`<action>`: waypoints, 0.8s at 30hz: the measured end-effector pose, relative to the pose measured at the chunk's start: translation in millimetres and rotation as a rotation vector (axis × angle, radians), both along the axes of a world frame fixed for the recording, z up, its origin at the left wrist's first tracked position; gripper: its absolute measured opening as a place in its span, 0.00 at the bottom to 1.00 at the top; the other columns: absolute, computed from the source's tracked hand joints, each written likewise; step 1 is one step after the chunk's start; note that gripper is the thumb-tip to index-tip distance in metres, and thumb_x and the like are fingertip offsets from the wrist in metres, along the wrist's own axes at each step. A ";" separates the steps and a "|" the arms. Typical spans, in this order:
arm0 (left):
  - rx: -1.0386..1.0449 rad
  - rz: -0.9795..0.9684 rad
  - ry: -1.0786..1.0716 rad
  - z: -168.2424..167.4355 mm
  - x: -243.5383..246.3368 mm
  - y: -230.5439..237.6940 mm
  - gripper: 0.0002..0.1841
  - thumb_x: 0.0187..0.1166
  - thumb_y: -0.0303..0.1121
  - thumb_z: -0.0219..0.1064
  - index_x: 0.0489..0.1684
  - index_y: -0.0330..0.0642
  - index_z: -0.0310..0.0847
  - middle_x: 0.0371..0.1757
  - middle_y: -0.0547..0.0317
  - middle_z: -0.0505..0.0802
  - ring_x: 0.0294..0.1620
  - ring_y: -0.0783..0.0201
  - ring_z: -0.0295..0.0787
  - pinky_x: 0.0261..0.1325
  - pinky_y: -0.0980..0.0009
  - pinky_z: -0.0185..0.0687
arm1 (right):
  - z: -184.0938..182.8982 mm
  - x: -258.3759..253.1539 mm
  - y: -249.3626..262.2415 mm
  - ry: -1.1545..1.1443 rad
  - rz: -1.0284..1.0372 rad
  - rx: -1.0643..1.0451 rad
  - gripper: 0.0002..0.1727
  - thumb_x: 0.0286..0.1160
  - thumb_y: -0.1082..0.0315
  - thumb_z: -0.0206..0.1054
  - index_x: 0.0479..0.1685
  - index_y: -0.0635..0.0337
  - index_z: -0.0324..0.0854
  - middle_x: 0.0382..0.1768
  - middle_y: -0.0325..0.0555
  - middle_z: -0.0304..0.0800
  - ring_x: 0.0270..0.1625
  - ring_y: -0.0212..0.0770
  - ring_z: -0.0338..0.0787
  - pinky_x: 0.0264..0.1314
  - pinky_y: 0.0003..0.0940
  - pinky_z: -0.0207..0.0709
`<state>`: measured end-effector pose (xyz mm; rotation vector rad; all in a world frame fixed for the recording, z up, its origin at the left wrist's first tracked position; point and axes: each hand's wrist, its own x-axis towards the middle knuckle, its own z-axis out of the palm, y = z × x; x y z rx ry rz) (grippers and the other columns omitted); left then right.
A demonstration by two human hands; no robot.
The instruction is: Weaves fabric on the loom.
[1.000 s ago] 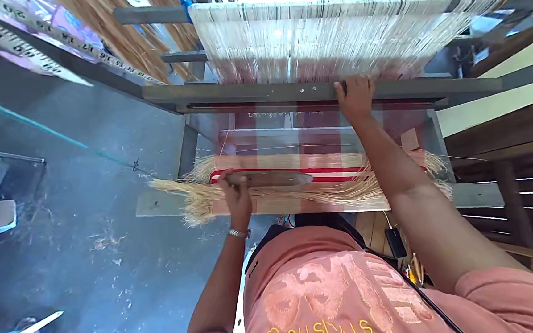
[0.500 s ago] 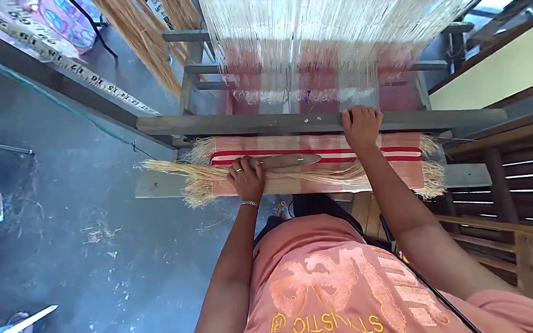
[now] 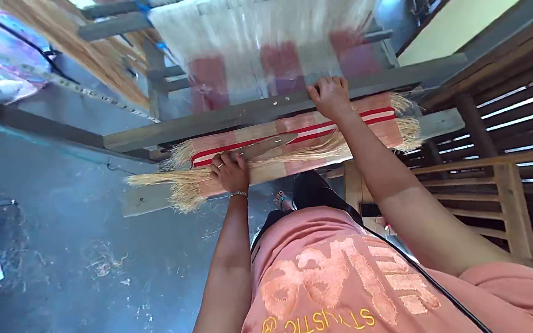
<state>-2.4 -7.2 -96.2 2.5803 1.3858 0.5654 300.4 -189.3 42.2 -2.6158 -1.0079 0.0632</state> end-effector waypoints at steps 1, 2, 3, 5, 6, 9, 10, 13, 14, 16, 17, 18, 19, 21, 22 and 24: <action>-0.010 0.001 0.005 0.3 1.3 0.1 0.30 0.88 0.56 0.39 0.68 0.46 0.78 0.75 0.39 0.78 0.73 0.37 0.75 0.67 0.35 0.67 | 0.1 3.2 -1.1 0.010 0.010 -0.011 0.34 0.91 0.41 0.44 0.66 0.61 0.83 0.69 0.59 0.85 0.80 0.59 0.76 0.89 0.64 0.50; -0.020 0.006 0.010 -0.3 2.4 0.3 0.30 0.88 0.57 0.39 0.69 0.47 0.77 0.76 0.40 0.78 0.75 0.37 0.74 0.68 0.35 0.66 | 0.9 6.6 -3.1 0.020 0.026 -0.023 0.35 0.91 0.40 0.44 0.67 0.60 0.83 0.70 0.58 0.85 0.81 0.58 0.75 0.90 0.63 0.49; -0.026 0.007 0.014 -1.1 2.4 0.3 0.30 0.88 0.57 0.39 0.70 0.47 0.77 0.76 0.40 0.78 0.75 0.37 0.73 0.69 0.34 0.66 | 0.9 9.0 -5.6 0.028 0.045 -0.032 0.35 0.90 0.38 0.44 0.68 0.58 0.82 0.71 0.56 0.84 0.81 0.57 0.75 0.91 0.62 0.48; -0.030 0.013 0.033 -0.5 1.8 -0.4 0.30 0.88 0.57 0.38 0.71 0.48 0.76 0.77 0.41 0.77 0.76 0.37 0.73 0.70 0.34 0.65 | -1.2 11.4 -8.5 0.036 0.073 -0.027 0.36 0.89 0.37 0.45 0.69 0.57 0.82 0.73 0.55 0.84 0.82 0.56 0.74 0.92 0.62 0.47; -0.032 0.014 0.039 0.1 1.8 -0.1 0.30 0.88 0.57 0.37 0.71 0.48 0.76 0.77 0.41 0.77 0.76 0.37 0.73 0.70 0.34 0.65 | -1.5 11.9 -8.7 0.040 0.082 -0.025 0.36 0.89 0.36 0.45 0.69 0.57 0.82 0.73 0.54 0.83 0.83 0.55 0.74 0.92 0.61 0.47; -0.043 0.038 0.038 2.2 2.0 -2.0 0.30 0.88 0.57 0.38 0.72 0.47 0.75 0.78 0.41 0.76 0.78 0.38 0.71 0.72 0.35 0.63 | 1.4 11.4 -10.1 0.055 0.106 -0.032 0.36 0.89 0.36 0.45 0.71 0.57 0.80 0.73 0.53 0.82 0.82 0.54 0.74 0.92 0.60 0.47; -0.043 0.045 0.042 3.0 3.0 -1.9 0.31 0.88 0.57 0.38 0.73 0.47 0.75 0.78 0.41 0.76 0.79 0.38 0.71 0.72 0.35 0.63 | 1.1 12.2 -10.6 0.055 0.114 -0.030 0.35 0.89 0.36 0.45 0.70 0.56 0.81 0.73 0.53 0.83 0.81 0.54 0.75 0.91 0.60 0.48; -0.035 0.061 0.053 -0.5 1.9 -3.3 0.31 0.88 0.57 0.39 0.73 0.44 0.72 0.78 0.40 0.76 0.80 0.38 0.71 0.73 0.35 0.63 | -2.7 16.6 -13.3 0.052 0.136 -0.043 0.37 0.88 0.35 0.44 0.73 0.55 0.79 0.72 0.52 0.83 0.81 0.55 0.74 0.91 0.60 0.47; -0.035 0.073 0.051 -2.0 2.0 -1.9 0.32 0.88 0.58 0.39 0.74 0.44 0.71 0.79 0.39 0.76 0.81 0.38 0.70 0.75 0.35 0.62 | -4.3 17.4 -12.9 0.041 0.138 -0.032 0.37 0.88 0.35 0.44 0.72 0.54 0.79 0.71 0.52 0.83 0.81 0.54 0.74 0.92 0.59 0.47; -0.030 0.094 0.057 -0.6 0.0 -0.3 0.32 0.87 0.59 0.42 0.76 0.44 0.70 0.79 0.40 0.76 0.82 0.39 0.69 0.77 0.35 0.61 | -10.3 12.6 -10.3 0.019 0.113 0.028 0.36 0.88 0.35 0.46 0.71 0.55 0.81 0.71 0.51 0.84 0.80 0.53 0.75 0.92 0.58 0.47; -0.016 0.094 0.061 1.5 0.4 -0.3 0.32 0.87 0.58 0.43 0.76 0.43 0.71 0.79 0.39 0.77 0.82 0.38 0.70 0.78 0.35 0.62 | -14.1 9.2 -8.0 -0.006 0.087 0.072 0.35 0.87 0.35 0.47 0.69 0.55 0.83 0.70 0.50 0.85 0.80 0.53 0.76 0.93 0.58 0.48; 0.003 0.088 0.060 2.8 1.6 -0.4 0.32 0.87 0.58 0.45 0.76 0.42 0.73 0.77 0.38 0.79 0.82 0.38 0.71 0.78 0.36 0.63 | -16.8 7.0 -6.5 -0.034 0.056 0.111 0.34 0.87 0.36 0.49 0.68 0.54 0.84 0.69 0.49 0.86 0.79 0.51 0.77 0.93 0.57 0.48; 0.021 0.076 0.063 4.2 2.7 -1.8 0.32 0.86 0.56 0.46 0.75 0.40 0.75 0.76 0.36 0.80 0.80 0.38 0.73 0.77 0.36 0.65 | -18.1 4.1 -6.0 -0.046 0.026 0.133 0.33 0.87 0.37 0.50 0.68 0.54 0.84 0.69 0.48 0.87 0.79 0.50 0.77 0.93 0.57 0.48; 0.047 0.064 0.074 9.7 5.5 -6.0 0.31 0.88 0.54 0.47 0.73 0.36 0.76 0.74 0.35 0.82 0.78 0.37 0.76 0.76 0.38 0.69 | -17.3 -0.5 -4.5 -0.025 -0.025 0.158 0.31 0.87 0.39 0.52 0.71 0.51 0.84 0.71 0.46 0.86 0.82 0.48 0.76 0.96 0.57 0.42; 0.044 0.068 0.092 12.2 6.1 -7.7 0.31 0.88 0.53 0.47 0.75 0.36 0.75 0.75 0.34 0.81 0.79 0.37 0.76 0.76 0.37 0.69 | -19.1 -1.5 -2.6 -0.026 -0.043 0.180 0.30 0.86 0.40 0.53 0.70 0.49 0.84 0.71 0.44 0.86 0.82 0.46 0.75 0.96 0.55 0.41; 0.049 0.073 0.111 13.0 6.1 -8.3 0.32 0.89 0.53 0.47 0.77 0.35 0.74 0.76 0.34 0.80 0.80 0.36 0.74 0.77 0.37 0.68 | -22.4 -2.5 0.0 -0.013 -0.055 0.211 0.28 0.86 0.41 0.54 0.71 0.46 0.85 0.73 0.40 0.85 0.83 0.42 0.74 0.97 0.53 0.39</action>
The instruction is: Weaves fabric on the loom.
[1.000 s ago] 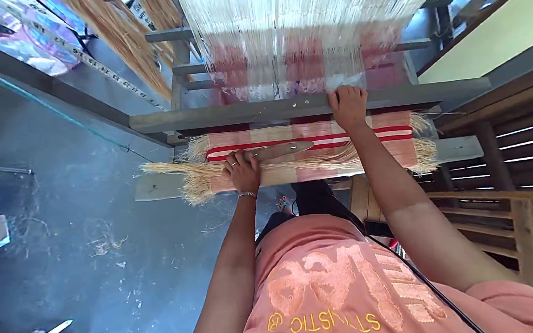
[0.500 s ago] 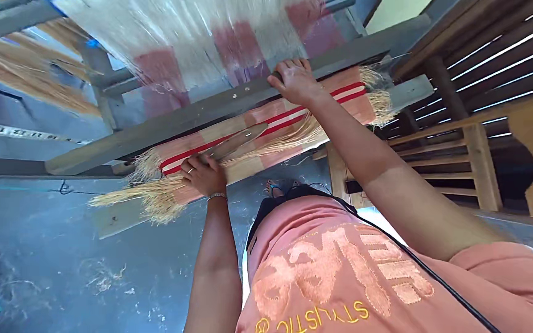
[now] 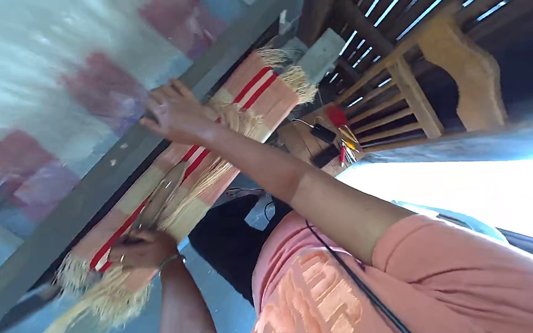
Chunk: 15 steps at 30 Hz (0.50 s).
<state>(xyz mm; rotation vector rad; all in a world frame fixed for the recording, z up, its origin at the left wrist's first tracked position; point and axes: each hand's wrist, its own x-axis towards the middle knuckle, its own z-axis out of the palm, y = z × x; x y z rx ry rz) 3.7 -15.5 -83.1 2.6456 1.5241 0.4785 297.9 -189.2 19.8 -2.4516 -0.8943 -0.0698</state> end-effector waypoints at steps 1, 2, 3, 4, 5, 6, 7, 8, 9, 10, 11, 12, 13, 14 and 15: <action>0.012 -0.008 0.001 -0.7 -0.6 0.2 0.32 0.89 0.53 0.47 0.77 0.34 0.74 0.76 0.33 0.81 0.79 0.36 0.75 0.77 0.37 0.68 | -1.8 0.5 1.1 -0.005 0.004 0.012 0.28 0.85 0.41 0.54 0.71 0.46 0.85 0.73 0.38 0.85 0.83 0.41 0.75 0.97 0.52 0.39; 0.022 -0.020 -0.008 -0.4 -0.6 -0.6 0.32 0.89 0.53 0.48 0.76 0.34 0.75 0.75 0.33 0.81 0.79 0.36 0.75 0.77 0.37 0.69 | -4.0 0.8 1.9 -0.015 0.008 0.023 0.27 0.85 0.41 0.55 0.69 0.45 0.86 0.72 0.37 0.86 0.82 0.41 0.75 0.97 0.51 0.40; 0.019 -0.034 -0.018 1.0 0.3 -1.4 0.32 0.89 0.53 0.48 0.76 0.33 0.75 0.75 0.32 0.81 0.79 0.36 0.75 0.77 0.38 0.69 | -5.1 1.8 2.2 -0.018 0.010 0.034 0.27 0.85 0.41 0.55 0.67 0.45 0.87 0.71 0.36 0.86 0.82 0.40 0.75 0.97 0.50 0.40; 0.012 -0.041 -0.018 2.8 1.4 -2.6 0.32 0.89 0.53 0.49 0.76 0.32 0.75 0.76 0.32 0.80 0.80 0.35 0.74 0.78 0.38 0.68 | -5.5 2.5 2.1 -0.026 0.009 0.048 0.26 0.85 0.41 0.56 0.67 0.46 0.87 0.70 0.35 0.87 0.81 0.40 0.76 0.97 0.50 0.41; 0.012 -0.041 -0.015 2.8 2.0 -3.1 0.32 0.89 0.53 0.49 0.76 0.32 0.75 0.76 0.32 0.80 0.80 0.36 0.74 0.78 0.38 0.68 | -5.4 2.8 1.8 -0.028 0.013 0.058 0.27 0.84 0.41 0.57 0.68 0.46 0.87 0.70 0.35 0.87 0.81 0.40 0.76 0.97 0.50 0.41; 0.016 -0.039 -0.012 1.1 1.9 -1.9 0.33 0.89 0.54 0.49 0.76 0.33 0.75 0.76 0.33 0.80 0.80 0.36 0.74 0.77 0.38 0.69 | -4.6 2.6 0.7 -0.028 0.019 0.072 0.26 0.84 0.42 0.58 0.68 0.47 0.87 0.70 0.36 0.88 0.81 0.40 0.76 0.97 0.50 0.42; 0.016 -0.034 -0.010 -0.9 2.0 -0.1 0.33 0.89 0.54 0.48 0.77 0.33 0.74 0.77 0.32 0.80 0.80 0.35 0.73 0.77 0.37 0.68 | -4.0 2.4 -0.1 -0.028 0.023 0.088 0.26 0.84 0.42 0.59 0.68 0.47 0.87 0.69 0.36 0.88 0.80 0.39 0.77 0.97 0.49 0.42; 0.020 -0.025 -0.005 -3.9 2.0 2.6 0.33 0.89 0.54 0.47 0.78 0.34 0.73 0.77 0.33 0.79 0.81 0.35 0.72 0.77 0.37 0.68 | -2.5 2.6 -1.2 -0.018 0.032 0.092 0.26 0.84 0.43 0.59 0.69 0.47 0.87 0.70 0.36 0.88 0.81 0.39 0.76 0.97 0.48 0.41; 0.029 -0.016 -0.003 -6.7 1.6 5.0 0.33 0.89 0.54 0.46 0.79 0.35 0.73 0.77 0.34 0.79 0.81 0.36 0.72 0.77 0.37 0.69 | -1.1 2.6 -2.5 -0.010 0.044 0.095 0.26 0.85 0.43 0.59 0.70 0.47 0.86 0.71 0.37 0.87 0.81 0.39 0.76 0.97 0.47 0.41; 0.030 -0.007 0.004 -8.7 0.8 6.6 0.33 0.89 0.55 0.46 0.79 0.35 0.72 0.78 0.34 0.78 0.82 0.36 0.72 0.77 0.37 0.68 | -0.2 2.4 -3.5 -0.002 0.056 0.091 0.26 0.85 0.43 0.58 0.71 0.47 0.86 0.71 0.37 0.87 0.82 0.39 0.75 0.97 0.47 0.40; 0.020 0.004 0.014 -8.8 0.7 6.6 0.34 0.90 0.56 0.45 0.81 0.35 0.70 0.80 0.33 0.76 0.83 0.35 0.70 0.78 0.36 0.66 | 0.2 2.4 -4.0 0.005 0.065 0.087 0.27 0.86 0.43 0.57 0.72 0.47 0.85 0.73 0.38 0.86 0.83 0.39 0.74 0.97 0.47 0.39; 0.013 0.009 0.016 -8.7 1.3 6.9 0.35 0.90 0.56 0.44 0.82 0.35 0.69 0.81 0.33 0.75 0.84 0.35 0.68 0.79 0.36 0.65 | -0.2 3.0 -3.3 0.005 0.063 0.090 0.26 0.86 0.43 0.57 0.71 0.47 0.85 0.72 0.38 0.85 0.82 0.40 0.74 0.97 0.47 0.39; 0.008 0.014 0.011 -8.5 2.1 6.4 0.35 0.90 0.56 0.44 0.82 0.35 0.69 0.82 0.33 0.75 0.85 0.35 0.67 0.80 0.36 0.64 | -0.7 3.2 -2.6 0.006 0.054 0.110 0.25 0.85 0.44 0.59 0.70 0.48 0.86 0.71 0.38 0.87 0.82 0.40 0.75 0.97 0.47 0.40; 0.008 0.015 0.004 -7.5 2.6 5.2 0.35 0.90 0.56 0.44 0.82 0.35 0.70 0.82 0.33 0.75 0.85 0.35 0.67 0.80 0.36 0.64 | -1.4 3.6 -1.6 0.008 0.047 0.123 0.24 0.85 0.45 0.60 0.68 0.48 0.87 0.69 0.38 0.88 0.81 0.40 0.76 0.97 0.47 0.40; 0.007 0.011 -0.004 -6.2 2.2 4.3 0.34 0.90 0.55 0.44 0.82 0.34 0.69 0.82 0.33 0.75 0.85 0.35 0.67 0.80 0.36 0.63 | -2.3 3.9 -0.8 0.010 0.045 0.129 0.24 0.85 0.45 0.61 0.68 0.48 0.87 0.69 0.38 0.89 0.81 0.40 0.77 0.97 0.47 0.41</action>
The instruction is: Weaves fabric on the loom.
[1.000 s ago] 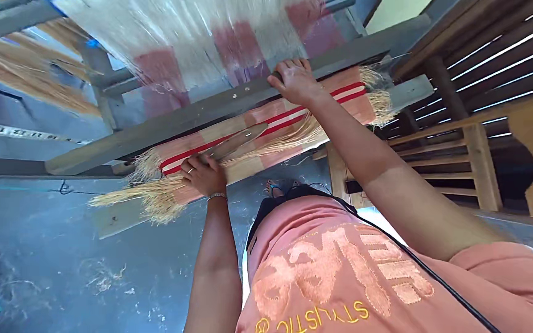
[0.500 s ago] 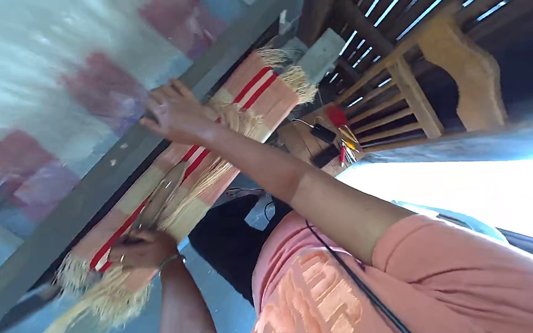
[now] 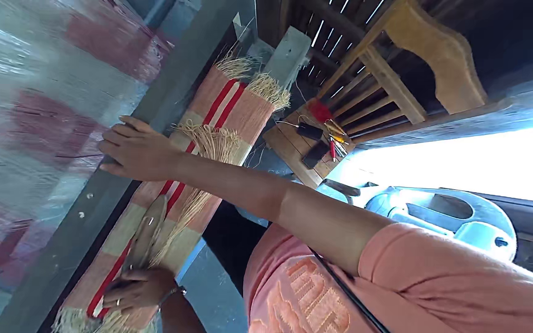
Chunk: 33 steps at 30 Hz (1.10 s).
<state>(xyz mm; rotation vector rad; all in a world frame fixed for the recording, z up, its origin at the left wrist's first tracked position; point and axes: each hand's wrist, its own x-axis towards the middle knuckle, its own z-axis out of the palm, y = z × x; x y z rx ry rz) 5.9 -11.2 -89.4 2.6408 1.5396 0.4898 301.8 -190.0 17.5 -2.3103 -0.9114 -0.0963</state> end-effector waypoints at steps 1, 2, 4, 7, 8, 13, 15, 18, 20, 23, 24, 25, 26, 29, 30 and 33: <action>0.005 -0.007 -0.010 -0.6 -1.0 1.0 0.34 0.91 0.54 0.44 0.82 0.34 0.69 0.81 0.33 0.75 0.85 0.35 0.67 0.80 0.36 0.64 | -0.5 0.4 0.6 -0.003 0.002 -0.001 0.24 0.84 0.45 0.60 0.67 0.48 0.87 0.68 0.38 0.89 0.80 0.40 0.77 0.97 0.47 0.42; 0.014 -0.014 -0.021 -1.7 -1.9 1.8 0.33 0.91 0.54 0.44 0.81 0.34 0.70 0.80 0.34 0.76 0.84 0.36 0.68 0.79 0.37 0.64 | -0.3 1.4 0.6 -0.004 0.008 -0.008 0.25 0.85 0.44 0.60 0.67 0.48 0.87 0.68 0.38 0.89 0.80 0.40 0.77 0.97 0.47 0.42; 0.024 -0.026 -0.053 1.2 -1.7 -1.6 0.32 0.91 0.52 0.45 0.77 0.33 0.73 0.77 0.33 0.78 0.82 0.35 0.70 0.78 0.37 0.65 | 1.9 2.6 -0.5 0.000 0.021 -0.015 0.25 0.86 0.44 0.59 0.67 0.49 0.87 0.68 0.38 0.89 0.80 0.40 0.77 0.96 0.48 0.42; 0.022 -0.023 -0.070 5.2 1.2 -4.6 0.31 0.91 0.51 0.45 0.76 0.33 0.74 0.79 0.31 0.77 0.84 0.34 0.68 0.80 0.37 0.63 | 4.9 13.9 7.5 0.012 0.021 -0.033 0.25 0.86 0.43 0.58 0.66 0.49 0.87 0.68 0.38 0.88 0.81 0.41 0.76 0.96 0.48 0.42; 0.029 -0.018 -0.067 2.8 -0.1 -4.0 0.31 0.91 0.52 0.45 0.76 0.33 0.73 0.79 0.31 0.77 0.84 0.34 0.67 0.80 0.38 0.63 | 5.9 20.1 12.1 0.023 0.025 -0.053 0.25 0.87 0.43 0.56 0.67 0.48 0.87 0.70 0.38 0.87 0.82 0.41 0.75 0.96 0.49 0.42; 0.045 0.006 -0.082 -1.1 -2.5 -3.3 0.31 0.90 0.52 0.46 0.75 0.33 0.74 0.77 0.32 0.78 0.83 0.35 0.69 0.79 0.39 0.64 | 5.9 41.8 35.1 0.030 0.009 -0.077 0.27 0.88 0.43 0.56 0.71 0.49 0.84 0.73 0.39 0.85 0.84 0.42 0.73 0.97 0.49 0.40; 0.058 0.005 -0.087 -2.7 -2.8 -1.9 0.29 0.90 0.51 0.46 0.72 0.35 0.76 0.75 0.33 0.80 0.81 0.36 0.71 0.77 0.39 0.66 | 5.7 37.4 32.9 0.015 0.006 -0.080 0.27 0.88 0.43 0.56 0.72 0.48 0.84 0.73 0.39 0.85 0.84 0.43 0.73 0.97 0.49 0.39; 0.066 0.006 -0.078 -5.1 -5.2 1.1 0.29 0.90 0.52 0.45 0.72 0.37 0.77 0.74 0.36 0.81 0.81 0.38 0.72 0.77 0.40 0.66 | 10.3 11.8 13.8 0.042 -0.003 -0.129 0.28 0.87 0.43 0.56 0.72 0.51 0.83 0.72 0.43 0.85 0.83 0.44 0.74 0.97 0.51 0.39; 0.067 0.002 -0.075 -5.9 -5.3 0.6 0.30 0.90 0.52 0.46 0.73 0.36 0.76 0.75 0.35 0.80 0.81 0.38 0.72 0.76 0.40 0.66 | 12.6 -5.0 -0.7 0.051 -0.007 -0.140 0.28 0.87 0.43 0.56 0.70 0.53 0.84 0.71 0.45 0.86 0.82 0.46 0.75 0.97 0.52 0.39; 0.050 0.013 -0.071 -2.3 -4.5 -0.9 0.31 0.90 0.53 0.45 0.74 0.35 0.75 0.77 0.34 0.79 0.82 0.36 0.70 0.78 0.39 0.64 | 11.4 -6.8 4.1 0.050 -0.039 -0.149 0.27 0.88 0.43 0.54 0.65 0.53 0.86 0.68 0.43 0.87 0.81 0.45 0.76 0.96 0.52 0.39; 0.047 0.018 -0.069 -0.7 -4.0 -1.7 0.31 0.90 0.53 0.45 0.74 0.35 0.75 0.77 0.34 0.79 0.83 0.36 0.70 0.79 0.39 0.63 | 10.1 -7.2 5.3 0.044 -0.042 -0.151 0.28 0.88 0.43 0.53 0.66 0.53 0.85 0.69 0.43 0.87 0.82 0.45 0.75 0.97 0.52 0.38; 0.046 0.021 -0.068 -0.4 -3.2 -2.3 0.31 0.90 0.53 0.44 0.74 0.35 0.75 0.77 0.35 0.79 0.83 0.37 0.70 0.79 0.39 0.63 | 7.7 -6.7 3.8 0.020 -0.034 -0.144 0.28 0.89 0.42 0.52 0.68 0.53 0.84 0.71 0.43 0.86 0.83 0.45 0.74 0.97 0.51 0.37; 0.044 0.024 -0.069 -0.8 -2.8 -2.8 0.31 0.90 0.53 0.44 0.74 0.36 0.75 0.76 0.36 0.80 0.82 0.38 0.70 0.78 0.40 0.64 | 4.0 -7.1 0.3 -0.015 -0.023 -0.131 0.29 0.89 0.42 0.52 0.70 0.51 0.84 0.73 0.41 0.85 0.85 0.43 0.72 0.98 0.50 0.37; 0.041 0.012 -0.085 -0.1 -3.0 -4.8 0.31 0.90 0.53 0.45 0.73 0.35 0.75 0.76 0.34 0.80 0.83 0.36 0.70 0.78 0.38 0.63 | -1.2 -30.0 -19.1 -0.038 0.037 -0.038 0.27 0.90 0.51 0.56 0.84 0.50 0.74 0.87 0.38 0.71 0.95 0.42 0.56 0.99 0.52 0.33; 0.051 0.008 -0.089 -0.7 -2.6 -3.1 0.30 0.90 0.53 0.45 0.72 0.36 0.76 0.75 0.35 0.80 0.82 0.37 0.70 0.78 0.39 0.64 | -4.3 -46.0 -28.6 -0.023 0.076 0.065 0.26 0.88 0.58 0.59 0.84 0.52 0.74 0.88 0.41 0.70 0.95 0.44 0.56 0.98 0.53 0.37; 0.041 0.014 -0.122 0.4 -0.9 -3.5 0.30 0.89 0.53 0.46 0.71 0.35 0.77 0.72 0.35 0.82 0.80 0.37 0.73 0.77 0.39 0.64 | -29.1 -97.3 -72.7 0.063 0.206 0.276 0.19 0.82 0.67 0.66 0.70 0.57 0.84 0.77 0.49 0.81 0.84 0.50 0.74 0.89 0.49 0.65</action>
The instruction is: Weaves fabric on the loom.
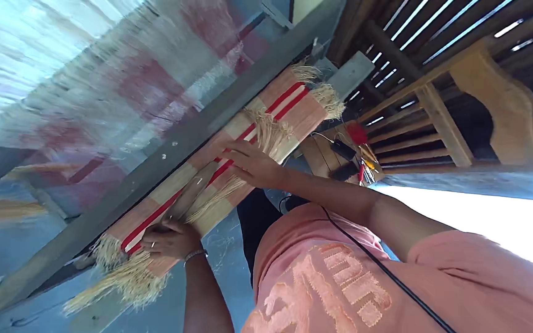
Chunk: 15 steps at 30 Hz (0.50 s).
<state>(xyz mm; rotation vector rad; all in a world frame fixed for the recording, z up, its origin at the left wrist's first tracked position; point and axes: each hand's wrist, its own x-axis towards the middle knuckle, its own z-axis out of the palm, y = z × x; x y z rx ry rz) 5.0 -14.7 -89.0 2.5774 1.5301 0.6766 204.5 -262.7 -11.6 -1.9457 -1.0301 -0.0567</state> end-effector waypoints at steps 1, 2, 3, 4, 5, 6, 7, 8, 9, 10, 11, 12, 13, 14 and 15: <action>-0.023 -0.001 -0.006 3.2 0.7 -1.4 0.30 0.89 0.53 0.47 0.70 0.34 0.76 0.72 0.34 0.82 0.79 0.36 0.73 0.78 0.38 0.63 | -10.2 -10.9 -18.4 0.040 0.023 -0.021 0.17 0.82 0.66 0.65 0.66 0.56 0.86 0.73 0.48 0.84 0.80 0.49 0.78 0.85 0.48 0.70; -0.030 0.001 -0.007 3.7 0.8 -1.5 0.30 0.89 0.52 0.47 0.70 0.34 0.76 0.71 0.34 0.82 0.78 0.36 0.73 0.78 0.39 0.63 | -20.1 -16.4 -36.6 0.087 0.015 -0.067 0.15 0.83 0.65 0.65 0.64 0.55 0.87 0.69 0.47 0.87 0.76 0.47 0.81 0.82 0.47 0.73; -0.022 0.005 -0.010 2.3 0.9 -0.7 0.29 0.88 0.52 0.47 0.69 0.35 0.77 0.71 0.35 0.83 0.78 0.37 0.74 0.78 0.39 0.63 | -27.5 -16.3 -53.6 0.133 -0.023 -0.103 0.14 0.83 0.66 0.65 0.61 0.55 0.88 0.64 0.47 0.89 0.72 0.46 0.84 0.79 0.47 0.76; -0.009 0.008 -0.010 -0.3 0.6 0.7 0.29 0.88 0.53 0.47 0.67 0.36 0.78 0.70 0.36 0.83 0.77 0.38 0.75 0.77 0.41 0.64 | -31.3 -11.6 -68.8 0.164 -0.093 -0.110 0.12 0.83 0.67 0.65 0.59 0.57 0.89 0.60 0.49 0.91 0.67 0.46 0.88 0.74 0.47 0.80; -0.005 0.013 -0.004 -1.5 0.4 1.0 0.29 0.88 0.53 0.47 0.67 0.37 0.78 0.70 0.37 0.83 0.77 0.39 0.75 0.76 0.41 0.64 | -31.5 -3.8 -82.5 0.181 -0.178 -0.108 0.12 0.84 0.67 0.64 0.57 0.59 0.88 0.56 0.50 0.91 0.61 0.46 0.91 0.68 0.46 0.85; -0.002 0.019 0.005 -2.2 0.1 1.1 0.29 0.88 0.54 0.47 0.67 0.38 0.78 0.70 0.38 0.84 0.77 0.40 0.76 0.76 0.41 0.65 | -28.1 5.6 -94.1 0.189 -0.268 -0.097 0.12 0.85 0.67 0.63 0.56 0.61 0.88 0.52 0.52 0.91 0.55 0.46 0.92 0.62 0.45 0.87; -0.005 0.020 0.010 -2.2 0.3 1.2 0.29 0.88 0.54 0.46 0.68 0.38 0.78 0.70 0.38 0.84 0.77 0.40 0.76 0.76 0.41 0.65 | -23.7 16.7 -103.5 0.186 -0.347 -0.078 0.12 0.86 0.67 0.62 0.56 0.63 0.87 0.50 0.53 0.91 0.51 0.46 0.92 0.57 0.44 0.88; -0.009 0.020 0.009 -2.4 1.1 1.7 0.29 0.88 0.54 0.45 0.68 0.38 0.77 0.70 0.38 0.83 0.77 0.40 0.75 0.76 0.41 0.64 | -19.3 29.3 -110.7 0.186 -0.409 -0.056 0.13 0.87 0.66 0.61 0.57 0.63 0.86 0.49 0.54 0.90 0.49 0.46 0.91 0.55 0.43 0.87; -0.010 0.018 0.005 -2.8 1.7 2.0 0.29 0.88 0.54 0.45 0.68 0.38 0.77 0.70 0.38 0.83 0.77 0.40 0.75 0.76 0.41 0.64 | -16.7 43.4 -115.1 0.185 -0.464 -0.027 0.14 0.87 0.65 0.61 0.56 0.64 0.87 0.48 0.54 0.91 0.48 0.45 0.91 0.54 0.42 0.87; -0.010 0.018 0.001 -3.5 1.7 1.9 0.30 0.88 0.54 0.45 0.68 0.38 0.77 0.70 0.38 0.83 0.78 0.40 0.75 0.76 0.41 0.64 | -13.4 56.2 -117.9 0.199 -0.500 -0.010 0.15 0.87 0.64 0.60 0.56 0.63 0.87 0.49 0.53 0.91 0.49 0.44 0.91 0.55 0.41 0.86; -0.007 0.017 -0.006 -4.1 2.0 2.1 0.30 0.88 0.55 0.45 0.68 0.38 0.77 0.70 0.38 0.83 0.77 0.40 0.75 0.76 0.41 0.64 | -10.3 67.8 -118.8 0.211 -0.523 0.004 0.15 0.87 0.63 0.61 0.56 0.63 0.88 0.50 0.53 0.92 0.49 0.43 0.91 0.56 0.40 0.86; 0.000 0.018 -0.006 -5.0 1.8 2.5 0.30 0.88 0.55 0.44 0.67 0.39 0.77 0.70 0.38 0.83 0.77 0.40 0.75 0.75 0.41 0.64 | -7.1 78.0 -117.5 0.228 -0.531 0.015 0.15 0.87 0.63 0.61 0.56 0.62 0.89 0.51 0.53 0.92 0.50 0.43 0.91 0.56 0.40 0.85; 0.003 0.017 -0.003 -5.5 1.3 2.8 0.30 0.88 0.55 0.44 0.67 0.39 0.77 0.70 0.38 0.83 0.77 0.40 0.75 0.75 0.41 0.64 | -4.3 86.6 -114.8 0.255 -0.524 0.015 0.15 0.86 0.63 0.62 0.58 0.60 0.89 0.52 0.52 0.91 0.51 0.43 0.91 0.56 0.38 0.85; 0.005 0.018 0.000 -6.2 0.8 3.2 0.29 0.88 0.55 0.44 0.66 0.40 0.77 0.70 0.38 0.83 0.77 0.40 0.75 0.74 0.41 0.64 | -2.1 93.9 -111.2 0.291 -0.501 0.003 0.15 0.86 0.62 0.63 0.60 0.58 0.89 0.54 0.52 0.91 0.53 0.42 0.90 0.56 0.38 0.84; 0.001 0.019 0.004 -6.9 0.6 3.5 0.29 0.88 0.55 0.44 0.67 0.40 0.77 0.71 0.39 0.83 0.78 0.40 0.75 0.74 0.41 0.64 | -1.4 100.3 -107.2 0.314 -0.472 -0.011 0.15 0.85 0.62 0.64 0.61 0.57 0.89 0.55 0.52 0.90 0.54 0.43 0.90 0.57 0.38 0.84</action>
